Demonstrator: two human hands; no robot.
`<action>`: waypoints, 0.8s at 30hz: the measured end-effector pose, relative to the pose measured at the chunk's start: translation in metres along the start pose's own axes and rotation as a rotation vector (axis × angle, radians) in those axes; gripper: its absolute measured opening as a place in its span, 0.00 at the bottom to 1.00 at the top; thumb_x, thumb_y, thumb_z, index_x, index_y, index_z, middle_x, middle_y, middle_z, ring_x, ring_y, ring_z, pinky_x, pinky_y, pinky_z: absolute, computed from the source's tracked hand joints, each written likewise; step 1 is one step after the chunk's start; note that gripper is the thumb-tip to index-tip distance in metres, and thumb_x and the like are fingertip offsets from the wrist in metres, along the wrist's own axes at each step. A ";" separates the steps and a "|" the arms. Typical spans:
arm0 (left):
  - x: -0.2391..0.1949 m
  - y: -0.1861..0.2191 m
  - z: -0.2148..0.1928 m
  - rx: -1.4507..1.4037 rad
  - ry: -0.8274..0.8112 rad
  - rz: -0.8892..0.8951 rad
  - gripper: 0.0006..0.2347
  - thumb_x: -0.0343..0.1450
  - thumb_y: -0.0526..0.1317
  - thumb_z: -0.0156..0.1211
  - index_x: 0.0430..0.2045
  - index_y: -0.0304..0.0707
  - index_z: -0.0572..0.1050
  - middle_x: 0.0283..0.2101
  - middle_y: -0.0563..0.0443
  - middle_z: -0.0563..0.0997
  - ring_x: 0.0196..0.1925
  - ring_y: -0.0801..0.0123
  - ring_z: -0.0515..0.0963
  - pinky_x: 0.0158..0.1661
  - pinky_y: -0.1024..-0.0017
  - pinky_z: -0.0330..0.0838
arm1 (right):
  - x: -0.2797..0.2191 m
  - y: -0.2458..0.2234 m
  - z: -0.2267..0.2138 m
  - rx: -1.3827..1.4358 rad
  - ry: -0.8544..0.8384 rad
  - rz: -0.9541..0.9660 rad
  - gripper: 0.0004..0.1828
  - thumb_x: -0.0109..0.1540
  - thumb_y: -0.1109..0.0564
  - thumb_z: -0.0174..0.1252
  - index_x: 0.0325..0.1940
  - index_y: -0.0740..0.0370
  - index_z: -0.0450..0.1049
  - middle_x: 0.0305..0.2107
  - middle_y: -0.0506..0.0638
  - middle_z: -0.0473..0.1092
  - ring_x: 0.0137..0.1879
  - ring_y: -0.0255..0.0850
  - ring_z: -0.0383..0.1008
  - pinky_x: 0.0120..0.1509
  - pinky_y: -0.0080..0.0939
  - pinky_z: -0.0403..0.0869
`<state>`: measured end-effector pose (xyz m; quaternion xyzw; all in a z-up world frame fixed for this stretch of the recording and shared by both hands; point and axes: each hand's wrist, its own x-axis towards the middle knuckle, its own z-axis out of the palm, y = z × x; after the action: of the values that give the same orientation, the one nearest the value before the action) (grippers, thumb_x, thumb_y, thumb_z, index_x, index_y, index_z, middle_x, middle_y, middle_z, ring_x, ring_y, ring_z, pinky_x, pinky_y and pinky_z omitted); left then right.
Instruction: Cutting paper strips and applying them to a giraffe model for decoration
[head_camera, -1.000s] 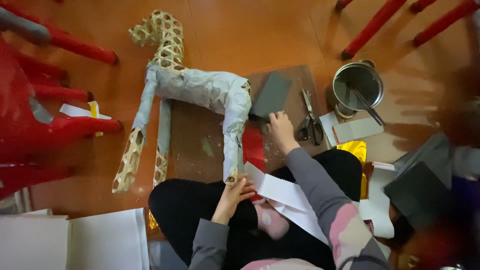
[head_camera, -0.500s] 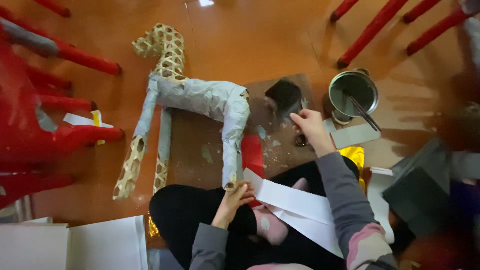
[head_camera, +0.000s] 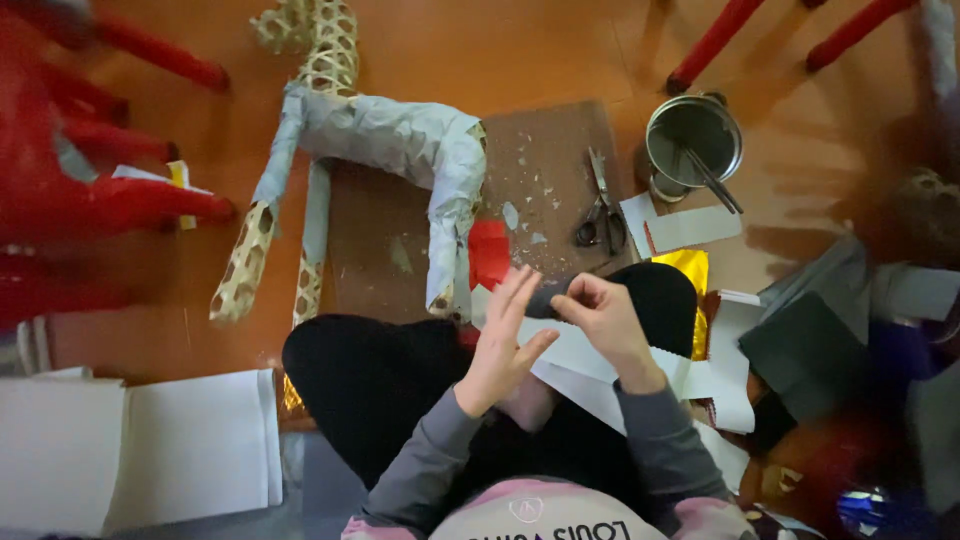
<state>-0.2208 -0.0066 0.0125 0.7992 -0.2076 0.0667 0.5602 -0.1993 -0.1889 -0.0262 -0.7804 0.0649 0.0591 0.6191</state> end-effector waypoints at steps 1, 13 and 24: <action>-0.007 -0.001 0.003 0.009 0.010 0.003 0.28 0.70 0.41 0.61 0.64 0.34 0.60 0.66 0.35 0.61 0.69 0.39 0.57 0.66 0.48 0.48 | -0.006 0.005 0.005 0.002 -0.009 -0.010 0.10 0.55 0.60 0.68 0.24 0.60 0.73 0.11 0.46 0.65 0.21 0.26 0.62 0.23 0.24 0.61; -0.051 0.017 -0.009 -0.405 0.021 -0.236 0.18 0.75 0.33 0.43 0.62 0.36 0.65 0.58 0.35 0.73 0.62 0.58 0.69 0.59 0.56 0.64 | -0.058 -0.035 0.047 0.466 -0.026 0.018 0.06 0.57 0.70 0.59 0.37 0.69 0.77 0.22 0.52 0.72 0.30 0.35 0.73 0.34 0.33 0.75; -0.053 0.013 -0.015 -0.520 0.002 -0.384 0.17 0.77 0.37 0.40 0.59 0.35 0.68 0.52 0.41 0.76 0.52 0.65 0.70 0.52 0.58 0.70 | -0.073 -0.060 0.053 0.332 0.036 -0.134 0.08 0.57 0.65 0.60 0.41 0.65 0.73 0.24 0.48 0.68 0.30 0.32 0.69 0.37 0.30 0.71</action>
<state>-0.2726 0.0168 0.0114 0.6538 -0.0626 -0.0946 0.7481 -0.2618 -0.1218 0.0320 -0.6710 0.0329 -0.0076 0.7407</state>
